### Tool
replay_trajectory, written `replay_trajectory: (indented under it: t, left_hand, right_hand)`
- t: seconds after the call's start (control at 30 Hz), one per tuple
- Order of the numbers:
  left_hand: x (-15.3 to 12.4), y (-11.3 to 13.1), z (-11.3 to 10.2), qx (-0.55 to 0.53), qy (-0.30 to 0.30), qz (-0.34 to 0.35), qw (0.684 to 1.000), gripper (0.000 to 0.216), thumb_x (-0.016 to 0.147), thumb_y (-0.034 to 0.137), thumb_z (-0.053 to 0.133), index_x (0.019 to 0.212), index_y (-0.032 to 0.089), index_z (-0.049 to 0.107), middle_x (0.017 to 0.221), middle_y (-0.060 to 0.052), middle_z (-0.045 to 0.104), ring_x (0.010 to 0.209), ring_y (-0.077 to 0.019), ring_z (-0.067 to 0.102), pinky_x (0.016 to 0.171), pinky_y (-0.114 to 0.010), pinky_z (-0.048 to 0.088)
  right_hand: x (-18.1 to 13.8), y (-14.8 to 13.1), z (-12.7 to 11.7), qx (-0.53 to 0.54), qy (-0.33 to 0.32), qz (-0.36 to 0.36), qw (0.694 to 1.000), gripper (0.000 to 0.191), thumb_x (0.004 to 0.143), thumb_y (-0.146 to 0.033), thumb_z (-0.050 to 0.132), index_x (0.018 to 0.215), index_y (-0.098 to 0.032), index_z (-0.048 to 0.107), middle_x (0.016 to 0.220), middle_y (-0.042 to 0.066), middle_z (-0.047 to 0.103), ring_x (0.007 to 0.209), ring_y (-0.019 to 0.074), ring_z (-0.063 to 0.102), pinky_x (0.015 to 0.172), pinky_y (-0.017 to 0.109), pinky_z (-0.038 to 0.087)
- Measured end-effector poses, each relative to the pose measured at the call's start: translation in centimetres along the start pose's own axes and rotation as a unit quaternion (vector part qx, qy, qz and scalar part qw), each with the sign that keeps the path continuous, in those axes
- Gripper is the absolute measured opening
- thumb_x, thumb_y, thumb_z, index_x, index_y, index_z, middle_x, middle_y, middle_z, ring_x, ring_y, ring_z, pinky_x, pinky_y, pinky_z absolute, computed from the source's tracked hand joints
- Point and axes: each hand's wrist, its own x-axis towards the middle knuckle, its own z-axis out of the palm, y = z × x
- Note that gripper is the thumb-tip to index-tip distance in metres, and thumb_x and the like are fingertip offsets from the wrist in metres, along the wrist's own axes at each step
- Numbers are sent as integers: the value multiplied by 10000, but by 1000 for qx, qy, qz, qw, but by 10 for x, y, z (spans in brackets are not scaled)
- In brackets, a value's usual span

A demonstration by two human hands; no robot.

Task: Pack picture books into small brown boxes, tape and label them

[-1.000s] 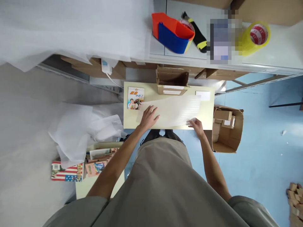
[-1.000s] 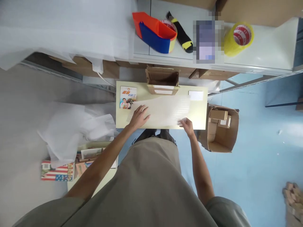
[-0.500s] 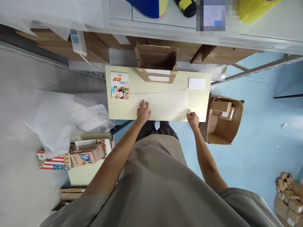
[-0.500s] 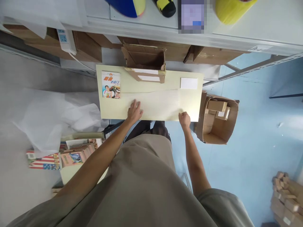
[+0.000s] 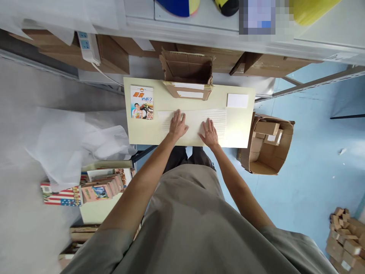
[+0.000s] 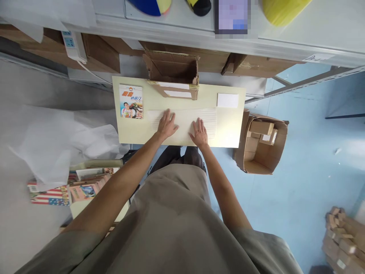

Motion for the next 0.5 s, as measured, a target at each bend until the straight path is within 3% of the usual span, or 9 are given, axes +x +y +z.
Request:
replay_trajectory:
  t: [0.13,0.23,0.4,0.5]
  left_hand:
    - [5,-13,-6,-6,-7,9,1000,1017,983,504,734,1814,130,283,1917,-224,58,1772,-503,12,1377,-714,204]
    - [1,-20,-7,-2,-11,24,1000,1004,981,446,735,1817,132,276,1921,-212,22,1777,-486,-23,1390,-705,175]
    - [-16,-26,-5,-6,13,57,998,974,1000,426,718,1814,132,269,1914,-229,36,1791,-424,-26,1408,-694,125]
    - [-29,-40,-4,-3,12,52,999,958,1014,444,704,1820,158,272,1916,-215,44,1792,-411,-26,1416,-685,101]
  right_hand:
    - [-2,-1,-3,-4,-1,33,999,733,1137,-380,509,1803,-134,321,1932,172,57,1797,381,56,1384,612,278]
    - [9,-20,-7,-24,9,71,997,743,1128,-343,515,1795,-80,319,1921,207,91,1790,413,85,1386,626,268]
    - [42,-72,-1,-62,-31,-60,996,791,1134,-359,548,1819,-85,263,1926,164,107,1800,342,82,1430,509,192]
    - [54,-91,8,-70,-47,-83,993,851,1125,-464,599,1823,-107,266,1927,150,112,1800,343,82,1440,507,155]
